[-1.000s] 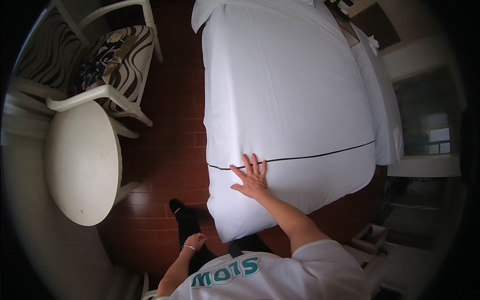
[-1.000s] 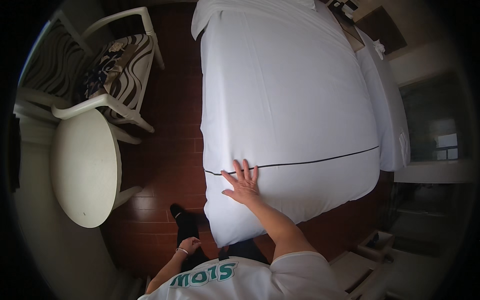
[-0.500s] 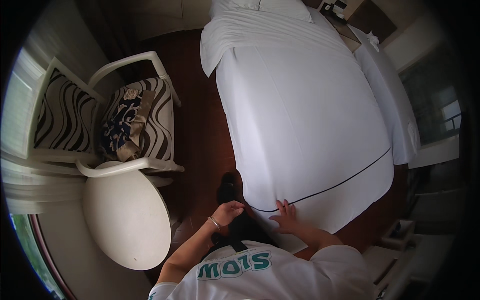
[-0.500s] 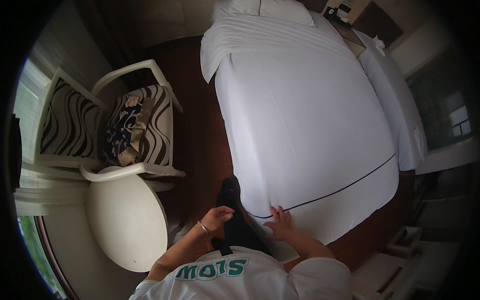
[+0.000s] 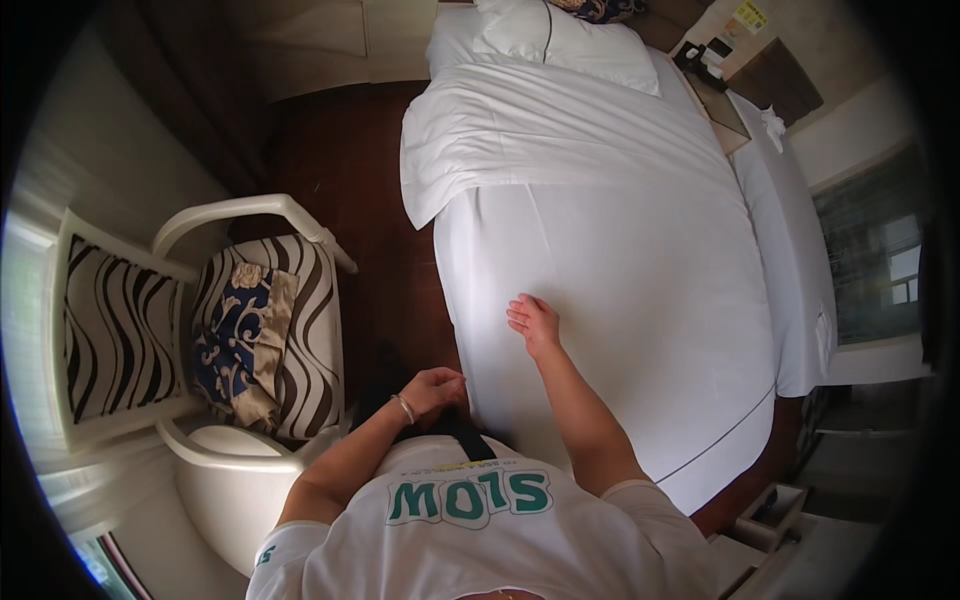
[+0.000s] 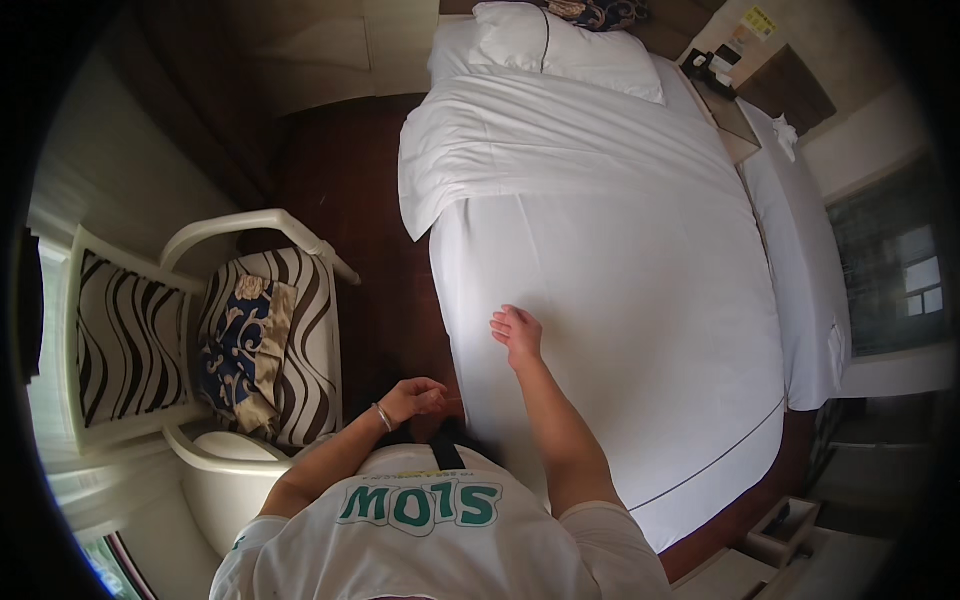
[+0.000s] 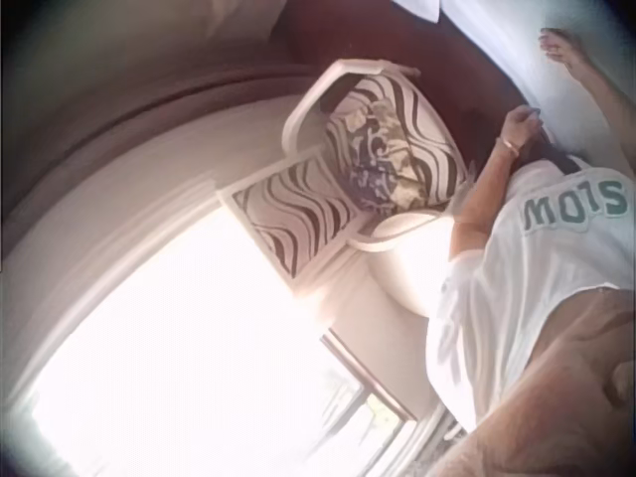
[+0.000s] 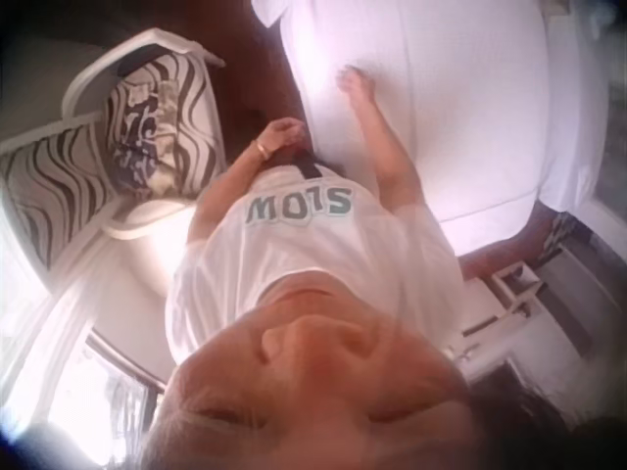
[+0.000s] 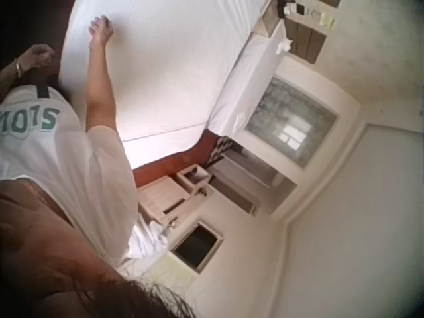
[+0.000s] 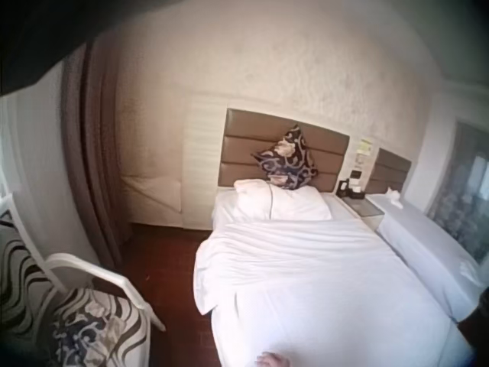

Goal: The person spreads a white duvet over a bed, smoothing the fabric and tucking the edges under the mattress. They then place a decorative blue and gold runner across the foot of the bed and adjust the white duvet cover to ensure a neat appearance.

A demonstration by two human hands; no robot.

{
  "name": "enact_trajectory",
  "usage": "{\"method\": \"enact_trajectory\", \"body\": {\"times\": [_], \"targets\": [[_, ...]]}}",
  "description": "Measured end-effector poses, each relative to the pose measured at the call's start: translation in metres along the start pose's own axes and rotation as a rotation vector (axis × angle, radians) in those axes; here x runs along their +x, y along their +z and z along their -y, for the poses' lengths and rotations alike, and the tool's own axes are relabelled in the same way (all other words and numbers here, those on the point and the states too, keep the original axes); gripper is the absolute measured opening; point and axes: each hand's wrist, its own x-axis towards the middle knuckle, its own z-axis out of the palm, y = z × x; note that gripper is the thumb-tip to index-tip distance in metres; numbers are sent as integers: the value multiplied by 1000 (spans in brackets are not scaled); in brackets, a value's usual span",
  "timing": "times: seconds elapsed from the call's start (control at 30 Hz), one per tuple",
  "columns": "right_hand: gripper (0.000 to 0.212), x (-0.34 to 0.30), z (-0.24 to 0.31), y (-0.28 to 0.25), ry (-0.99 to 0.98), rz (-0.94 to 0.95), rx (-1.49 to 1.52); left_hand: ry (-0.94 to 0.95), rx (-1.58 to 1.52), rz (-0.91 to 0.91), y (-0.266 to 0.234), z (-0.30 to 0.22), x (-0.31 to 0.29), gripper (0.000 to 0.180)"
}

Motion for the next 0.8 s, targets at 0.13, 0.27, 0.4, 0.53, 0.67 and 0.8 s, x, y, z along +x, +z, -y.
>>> {"method": "enact_trajectory", "body": {"times": [0.13,0.27,0.4,0.53,0.67,0.8], "targets": [[28,111,45,102,87,-29,245,7,149,-80,-61,-40,72,20],[28,217,58,167,182,-167,238,-45,108,-34,-130,-101,148,17],[11,255,98,206,66,-299,289,-101,-10,-163,-198,-174,192,20],[9,214,131,199,-184,-92,211,-221,1,-242,-246,-215,224,21],[16,219,78,165,275,-257,-145,-212,273,-349,-293,-215,302,28],[23,227,78,162,355,-196,-78,-4,473,-636,-342,-259,395,41]]}}
